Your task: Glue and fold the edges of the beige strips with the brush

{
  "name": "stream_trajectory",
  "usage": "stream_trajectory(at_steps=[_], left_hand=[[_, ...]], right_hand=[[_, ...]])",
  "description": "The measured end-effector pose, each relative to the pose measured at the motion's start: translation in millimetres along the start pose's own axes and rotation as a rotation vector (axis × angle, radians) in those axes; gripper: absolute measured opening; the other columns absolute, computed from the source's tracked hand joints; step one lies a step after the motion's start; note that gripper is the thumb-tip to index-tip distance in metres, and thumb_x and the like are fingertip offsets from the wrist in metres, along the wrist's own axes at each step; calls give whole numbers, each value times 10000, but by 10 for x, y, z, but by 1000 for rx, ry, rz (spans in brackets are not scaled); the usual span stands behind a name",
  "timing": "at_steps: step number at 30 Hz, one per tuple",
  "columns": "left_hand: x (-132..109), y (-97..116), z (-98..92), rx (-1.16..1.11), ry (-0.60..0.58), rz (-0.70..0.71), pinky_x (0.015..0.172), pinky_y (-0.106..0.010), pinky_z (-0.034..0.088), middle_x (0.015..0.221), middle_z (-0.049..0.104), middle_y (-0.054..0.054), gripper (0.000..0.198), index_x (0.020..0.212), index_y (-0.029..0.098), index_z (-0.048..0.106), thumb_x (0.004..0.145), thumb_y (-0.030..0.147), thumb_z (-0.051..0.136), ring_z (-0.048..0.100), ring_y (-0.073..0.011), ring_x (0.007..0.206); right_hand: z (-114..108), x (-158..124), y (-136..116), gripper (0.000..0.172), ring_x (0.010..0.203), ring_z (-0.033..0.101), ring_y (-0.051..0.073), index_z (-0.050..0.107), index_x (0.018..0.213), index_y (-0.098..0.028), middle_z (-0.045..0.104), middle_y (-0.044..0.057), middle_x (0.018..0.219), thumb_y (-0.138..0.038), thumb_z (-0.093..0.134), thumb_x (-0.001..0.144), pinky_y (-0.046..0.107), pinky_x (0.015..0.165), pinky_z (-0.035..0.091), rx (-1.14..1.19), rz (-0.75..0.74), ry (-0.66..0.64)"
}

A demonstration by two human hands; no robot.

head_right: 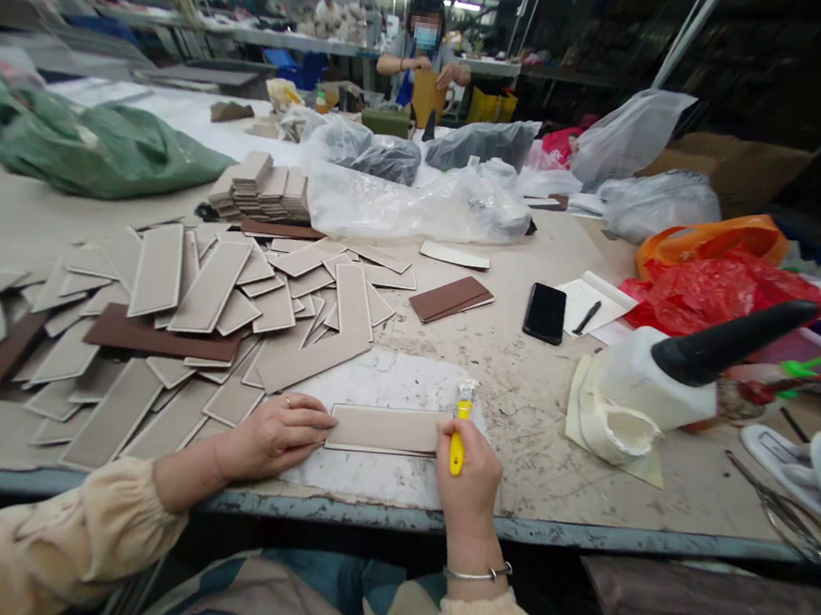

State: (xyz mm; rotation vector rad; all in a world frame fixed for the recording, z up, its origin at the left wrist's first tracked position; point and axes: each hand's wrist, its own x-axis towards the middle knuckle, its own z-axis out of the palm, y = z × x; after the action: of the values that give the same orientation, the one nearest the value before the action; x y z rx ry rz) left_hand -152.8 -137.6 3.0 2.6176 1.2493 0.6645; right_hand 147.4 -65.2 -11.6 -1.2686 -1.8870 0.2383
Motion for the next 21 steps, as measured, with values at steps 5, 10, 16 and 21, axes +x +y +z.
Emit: stream_trajectory(at_steps=[5,10,16,21], left_hand=[[28,9,-10,-6,4,-8,913,-374,477,1113,683,-49,171,961,193,682,883,166,532,574,-207,1015],[40,25,-28,-24,-3,-18,909,-367,483,1091,691,-56,179,949,193,686,884,160,523,588,-194,987],[64,38,-48,-22,-5,-10,909,-363,490,1071,695,-64,195,926,186,691,886,155,503,591,-188,969],[59,51,-57,-20,-17,-16,911,-363,492,1061,694,-66,198,905,188,692,890,154,497,586,-186,974]], right_hand=[[16,-20,22,109,671,607,141,579,793,-203,637,-11,734,-259,538,877,225,642,415,-50,-24,-8],[14,-37,11,122,666,597,149,569,788,-210,619,-14,718,-271,531,887,234,625,397,-131,-24,-10],[18,-47,7,136,688,588,159,561,802,-213,613,-9,740,-306,536,899,248,641,393,-196,-17,-16],[31,-47,6,147,726,578,170,548,808,-203,600,9,753,-298,518,917,262,691,410,-197,-20,-32]])
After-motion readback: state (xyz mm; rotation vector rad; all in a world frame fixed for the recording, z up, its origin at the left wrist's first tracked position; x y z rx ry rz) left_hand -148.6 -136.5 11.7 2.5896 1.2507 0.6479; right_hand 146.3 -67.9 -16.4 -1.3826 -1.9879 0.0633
